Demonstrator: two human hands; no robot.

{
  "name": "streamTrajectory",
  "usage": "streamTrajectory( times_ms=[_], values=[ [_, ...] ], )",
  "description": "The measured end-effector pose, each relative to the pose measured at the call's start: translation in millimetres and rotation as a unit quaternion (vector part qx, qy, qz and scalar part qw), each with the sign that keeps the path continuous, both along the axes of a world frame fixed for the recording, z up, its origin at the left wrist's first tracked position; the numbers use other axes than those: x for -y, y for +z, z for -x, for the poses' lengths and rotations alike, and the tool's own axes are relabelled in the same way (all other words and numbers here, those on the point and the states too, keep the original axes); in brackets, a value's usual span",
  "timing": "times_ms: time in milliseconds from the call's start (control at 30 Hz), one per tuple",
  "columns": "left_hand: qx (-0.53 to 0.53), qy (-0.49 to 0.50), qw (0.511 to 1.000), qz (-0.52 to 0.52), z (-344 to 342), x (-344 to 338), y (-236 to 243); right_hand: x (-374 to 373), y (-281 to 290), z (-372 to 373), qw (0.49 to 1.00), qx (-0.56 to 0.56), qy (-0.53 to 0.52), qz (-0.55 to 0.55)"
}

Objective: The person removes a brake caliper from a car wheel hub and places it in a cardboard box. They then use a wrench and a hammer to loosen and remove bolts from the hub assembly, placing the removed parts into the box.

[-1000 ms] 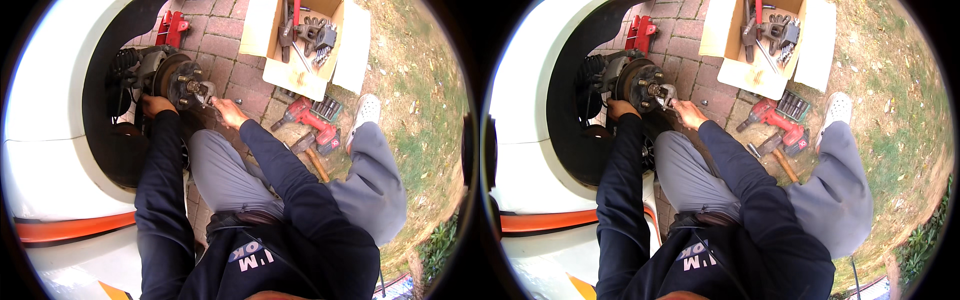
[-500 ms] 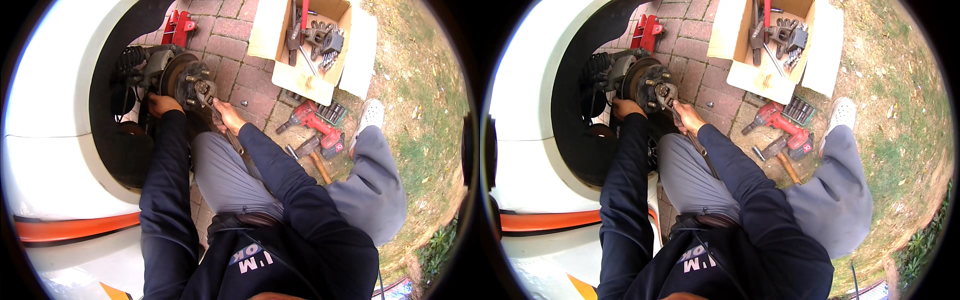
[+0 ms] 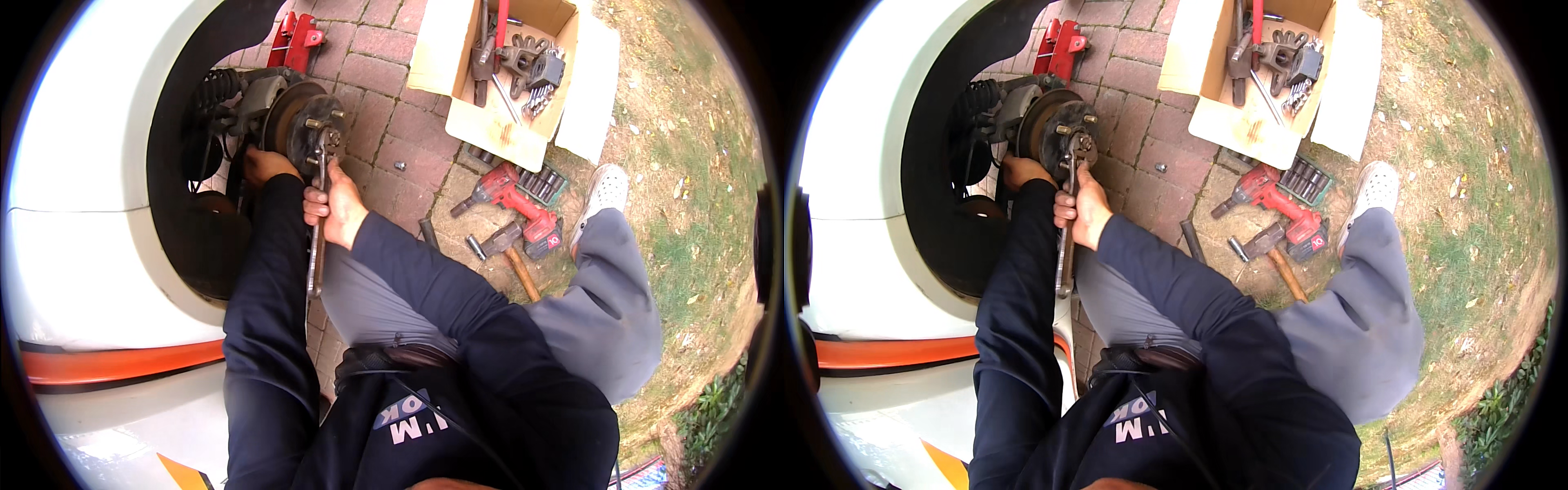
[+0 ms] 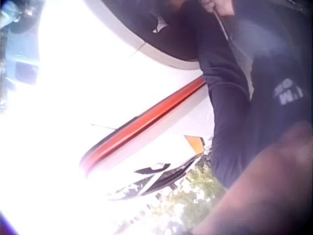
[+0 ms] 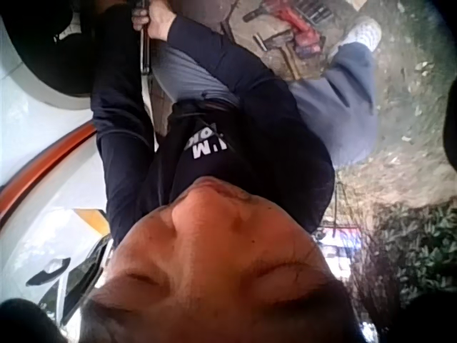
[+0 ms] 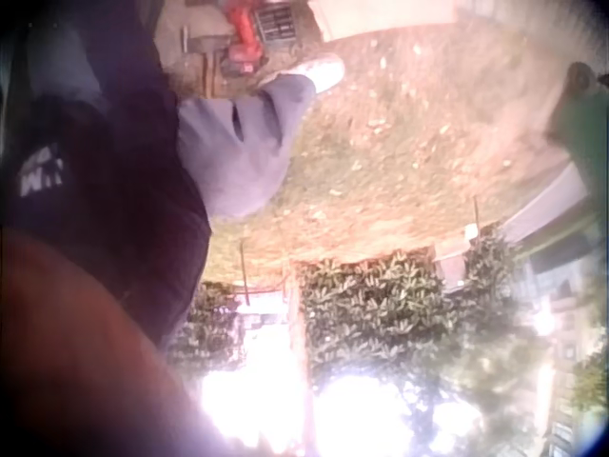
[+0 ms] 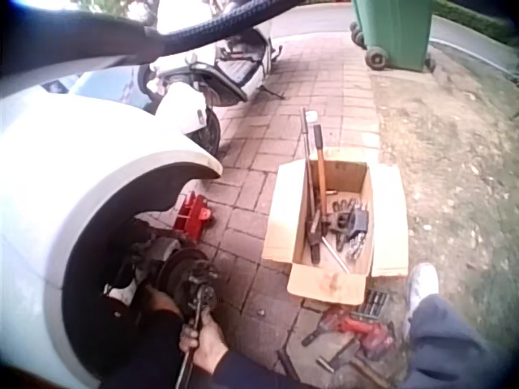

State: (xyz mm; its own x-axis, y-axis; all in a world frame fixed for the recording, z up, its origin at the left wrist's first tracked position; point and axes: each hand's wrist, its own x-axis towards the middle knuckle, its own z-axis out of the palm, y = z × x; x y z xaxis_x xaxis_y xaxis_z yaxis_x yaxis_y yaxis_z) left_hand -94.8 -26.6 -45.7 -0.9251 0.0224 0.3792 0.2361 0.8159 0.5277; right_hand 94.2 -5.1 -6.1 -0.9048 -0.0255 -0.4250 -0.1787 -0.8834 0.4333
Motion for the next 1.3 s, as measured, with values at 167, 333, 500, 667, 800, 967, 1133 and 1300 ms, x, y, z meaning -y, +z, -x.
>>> streamTrajectory(
  times_ms=[167, 333, 500, 667, 800, 967, 1133, 1300],
  values=[
    [-0.028, -0.022, 0.995, 0.09, -1, 4, -2, -1, 10, -20, 0.998, 0.045, 0.031, -0.029],
    [-0.039, -0.024, 0.997, 0.057, 0, 5, -2, 4, -38, -43, 0.96, 0.072, 0.111, -0.246],
    [-0.092, -0.033, 0.988, 0.122, -8, -1, 0, -2, -58, -48, 0.938, 0.074, 0.107, -0.323],
    [-0.066, -0.023, 0.997, 0.037, 7, 11, -7, -7, -89, -34, 0.885, 0.098, 0.122, -0.438],
    [0.003, 0.023, 0.992, -0.121, -25, -21, 15, -18, -115, -32, 0.887, 0.038, 0.084, -0.453],
    [0.057, 0.005, 0.99, -0.128, -21, -12, 22, -15, -126, -11, 0.88, 0.021, 0.081, -0.467],
    [0.011, -0.01, 0.996, -0.082, -4, 1, 5, -8, -106, -6, 0.902, 0.03, 0.056, -0.427],
    [-0.028, -0.016, 0.999, -0.013, -16, -11, 9, -6, -101, -9, 0.909, 0.059, 0.069, -0.406]
  ],
)
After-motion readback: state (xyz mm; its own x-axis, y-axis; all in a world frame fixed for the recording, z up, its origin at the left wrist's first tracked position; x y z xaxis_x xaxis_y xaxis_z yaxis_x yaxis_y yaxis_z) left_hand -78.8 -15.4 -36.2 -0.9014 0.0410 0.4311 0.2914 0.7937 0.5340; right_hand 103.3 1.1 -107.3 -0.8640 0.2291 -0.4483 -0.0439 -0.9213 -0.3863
